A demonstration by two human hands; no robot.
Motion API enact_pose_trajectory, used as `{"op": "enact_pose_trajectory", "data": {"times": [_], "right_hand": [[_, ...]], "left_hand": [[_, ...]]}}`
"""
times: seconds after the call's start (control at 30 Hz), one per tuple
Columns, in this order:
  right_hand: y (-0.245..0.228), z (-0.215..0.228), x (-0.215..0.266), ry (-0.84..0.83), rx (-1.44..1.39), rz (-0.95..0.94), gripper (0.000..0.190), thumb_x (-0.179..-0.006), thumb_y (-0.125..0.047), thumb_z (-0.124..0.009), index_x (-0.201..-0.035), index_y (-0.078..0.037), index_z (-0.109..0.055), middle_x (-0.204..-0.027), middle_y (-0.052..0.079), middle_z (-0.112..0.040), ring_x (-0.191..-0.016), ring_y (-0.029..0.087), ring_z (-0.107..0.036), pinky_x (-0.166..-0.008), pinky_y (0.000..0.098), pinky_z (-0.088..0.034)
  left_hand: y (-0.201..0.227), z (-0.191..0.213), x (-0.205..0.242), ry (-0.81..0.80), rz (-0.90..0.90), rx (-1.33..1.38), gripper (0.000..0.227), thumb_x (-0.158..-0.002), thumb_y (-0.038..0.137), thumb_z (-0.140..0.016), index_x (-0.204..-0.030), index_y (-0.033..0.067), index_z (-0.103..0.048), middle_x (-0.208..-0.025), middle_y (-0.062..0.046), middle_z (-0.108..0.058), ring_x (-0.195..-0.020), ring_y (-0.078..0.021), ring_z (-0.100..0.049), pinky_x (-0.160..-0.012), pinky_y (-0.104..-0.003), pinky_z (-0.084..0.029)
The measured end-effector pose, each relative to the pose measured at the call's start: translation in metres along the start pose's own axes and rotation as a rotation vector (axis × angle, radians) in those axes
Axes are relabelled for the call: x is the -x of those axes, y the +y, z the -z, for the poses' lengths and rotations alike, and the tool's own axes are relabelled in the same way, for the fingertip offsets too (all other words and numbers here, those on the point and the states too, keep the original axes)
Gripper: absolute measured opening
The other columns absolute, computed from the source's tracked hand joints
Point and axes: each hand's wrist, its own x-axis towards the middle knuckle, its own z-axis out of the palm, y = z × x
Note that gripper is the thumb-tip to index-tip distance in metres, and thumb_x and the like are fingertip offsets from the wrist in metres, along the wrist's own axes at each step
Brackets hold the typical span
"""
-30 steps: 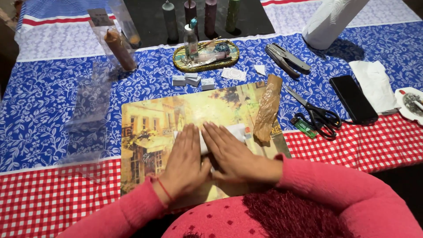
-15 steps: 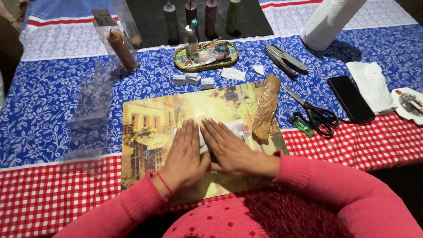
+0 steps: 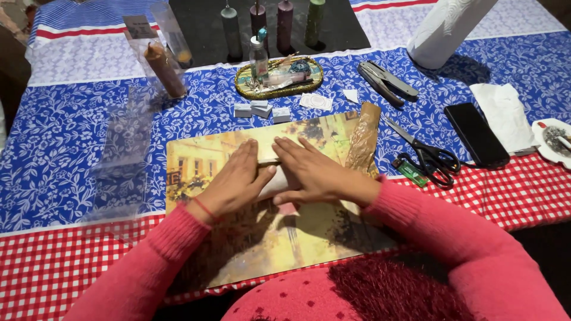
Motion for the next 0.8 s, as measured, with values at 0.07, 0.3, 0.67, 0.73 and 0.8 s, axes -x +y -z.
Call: {"op": "enact_pose_trajectory", "data": {"times": [0.07,0.3,0.67,0.73,0.8], "right_hand": [[-0.009,0.009,0.024,0.078,-0.013,-0.008,0.109,-0.086,-0.065,-0.069,-0.152,0.011,-0.027,-0.157,0.033,-0.031,-0.148,0.041,-0.032,-0.124,0.0525,-0.019],[-0.015,0.006,0.061,0.336,-0.01,0.067,0.076,-0.082,-0.032,-0.081,-0.142,0.0,-0.049,-0.142,0.023,-0.054,-0.132,0.038,-0.053,-0.118,0.0572,-0.034],[-0.018,-0.01,0.097,0.398,0.017,0.128,0.036,-0.086,-0.019,-0.078,-0.119,-0.007,-0.069,-0.111,0.007,-0.072,-0.11,0.022,-0.068,-0.115,0.0528,-0.041],[-0.014,-0.009,0.106,0.398,-0.043,0.101,0.035,-0.084,-0.02,-0.078,-0.116,-0.007,-0.071,-0.106,0.007,-0.074,-0.105,0.021,-0.07,-0.114,0.0536,-0.041],[-0.004,-0.014,0.118,0.422,0.014,0.002,0.032,-0.087,-0.023,-0.078,-0.114,-0.008,-0.072,-0.109,0.008,-0.075,-0.106,0.021,-0.07,-0.114,0.0526,-0.042]], "left_hand": [[0.0,0.012,0.015,0.053,-0.009,-0.014,0.087,-0.102,0.055,-0.045,-0.15,-0.0156,-0.03,-0.155,-0.036,-0.033,-0.148,-0.043,-0.031,-0.122,-0.044,-0.024],[-0.007,0.027,0.042,0.157,-0.108,0.051,0.06,-0.09,0.032,-0.073,-0.137,-0.0004,-0.056,-0.142,-0.023,-0.057,-0.132,-0.0374,-0.053,-0.109,-0.045,-0.045],[0.026,0.021,0.023,0.264,-0.258,0.033,0.037,-0.089,0.023,-0.075,-0.12,0.0026,-0.068,-0.113,-0.016,-0.068,-0.108,-0.0345,-0.061,-0.096,-0.044,-0.05],[0.039,0.02,0.017,0.243,-0.293,0.016,0.041,-0.087,0.023,-0.076,-0.12,0.0005,-0.067,-0.112,-0.018,-0.067,-0.107,-0.0358,-0.06,-0.094,-0.045,-0.05],[0.054,0.019,0.01,0.257,-0.322,0.007,0.053,-0.074,0.02,-0.08,-0.118,-0.0062,-0.064,-0.108,-0.023,-0.064,-0.1,-0.0403,-0.057,-0.087,-0.048,-0.048]]}}
